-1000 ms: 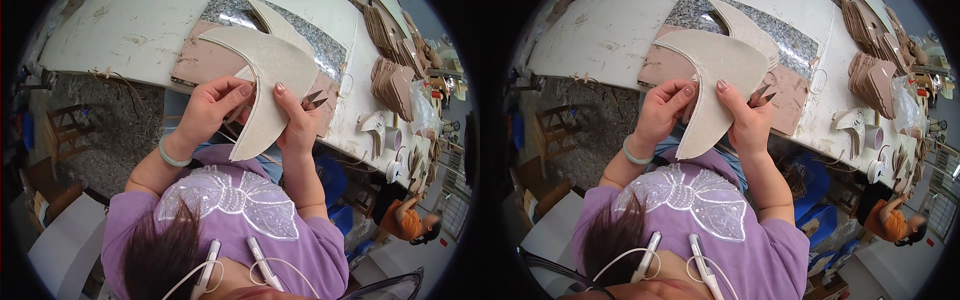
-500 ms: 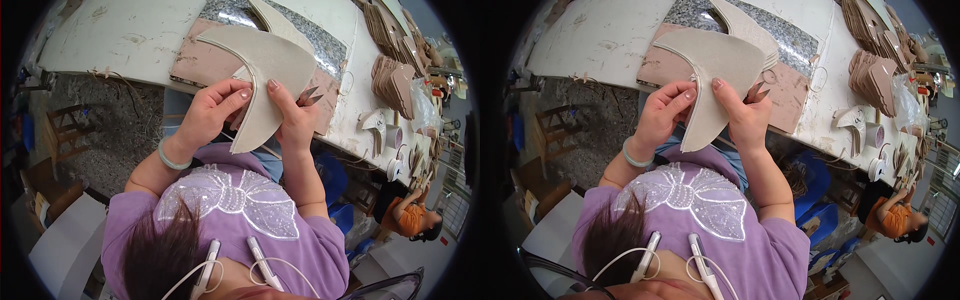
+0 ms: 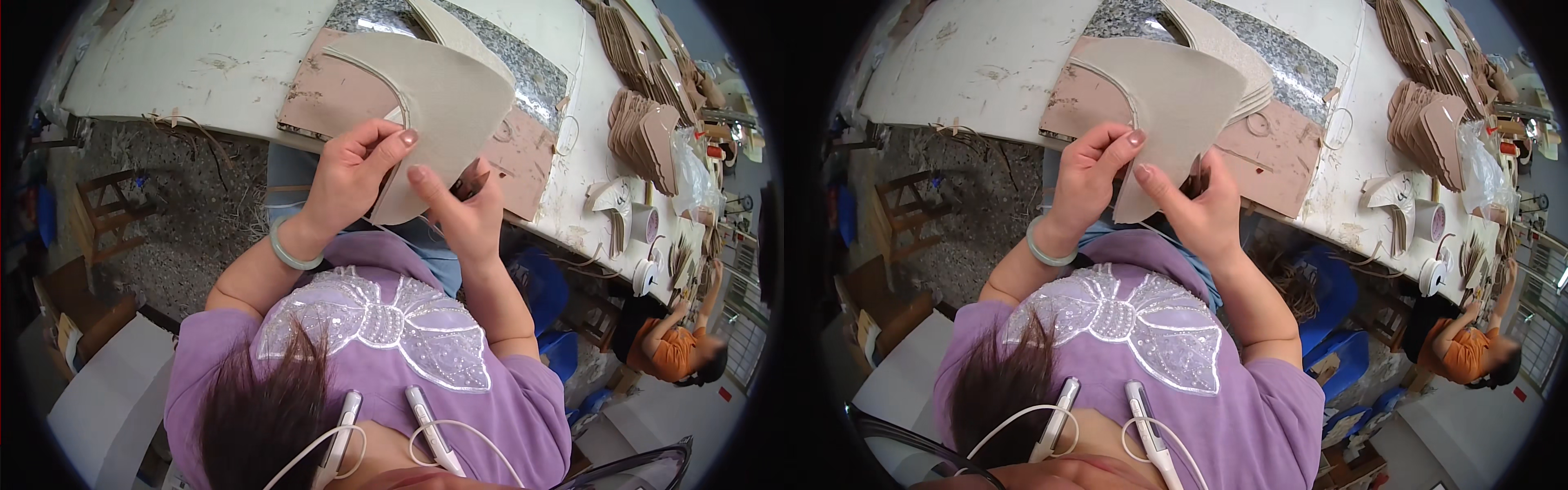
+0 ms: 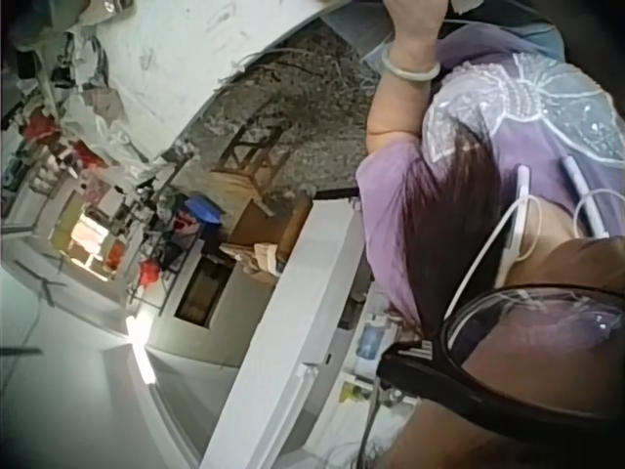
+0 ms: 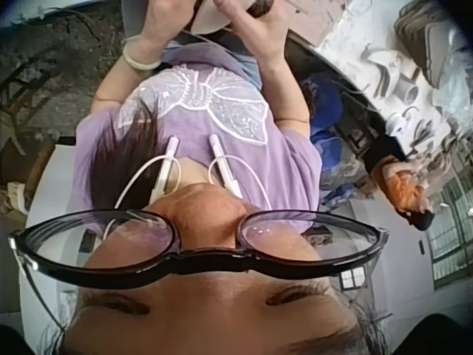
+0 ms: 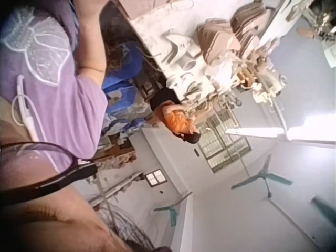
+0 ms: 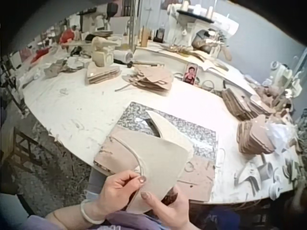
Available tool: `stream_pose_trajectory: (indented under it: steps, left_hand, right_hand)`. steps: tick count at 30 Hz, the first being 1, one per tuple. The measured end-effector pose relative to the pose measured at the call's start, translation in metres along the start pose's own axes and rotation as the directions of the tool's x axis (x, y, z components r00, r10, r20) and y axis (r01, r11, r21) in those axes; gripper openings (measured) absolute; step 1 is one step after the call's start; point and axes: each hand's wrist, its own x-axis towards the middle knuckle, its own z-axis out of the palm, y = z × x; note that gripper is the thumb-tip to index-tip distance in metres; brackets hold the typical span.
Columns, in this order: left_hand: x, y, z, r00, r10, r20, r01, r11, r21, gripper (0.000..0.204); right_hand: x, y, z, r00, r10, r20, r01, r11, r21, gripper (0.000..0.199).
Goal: The person applies adhesive strips along the curved edges of shoe components by hand, presses them into place, and trims the excess strip using snips.
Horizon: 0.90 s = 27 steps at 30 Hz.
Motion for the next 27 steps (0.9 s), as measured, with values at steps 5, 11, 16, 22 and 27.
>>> stream_pose_trajectory:
  steps: [5,11,16,22,27]
  left_hand:
    - [-0.001,0.005,-0.001,0.942,-0.225,0.249,0.296,0.905,-0.306,0.025]
    - [-0.013,0.001,-0.003,0.933,-0.206,0.296,0.272,0.94,-0.204,0.027]
    - [-0.02,-0.001,0.0,0.947,-0.162,0.278,0.203,0.971,-0.124,0.029]
    - [-0.021,0.0,0.002,0.938,-0.142,0.317,0.189,0.974,-0.124,0.037]
    - [-0.022,0.0,0.006,0.938,-0.123,0.325,0.171,0.978,-0.123,0.037]
  right_hand:
    - [0.003,-0.001,-0.013,0.991,0.131,-0.017,-0.125,0.969,0.215,0.024]
    - [0.009,-0.009,-0.017,0.994,0.092,-0.055,-0.071,0.952,0.297,0.025]
    - [0.009,-0.01,-0.014,0.994,0.096,-0.054,-0.071,0.936,0.345,0.028]
    - [0.007,-0.007,-0.013,0.996,0.08,-0.046,-0.059,0.936,0.348,0.03]
    - [0.007,0.0,-0.015,0.995,0.057,-0.077,-0.03,0.948,0.315,0.03]
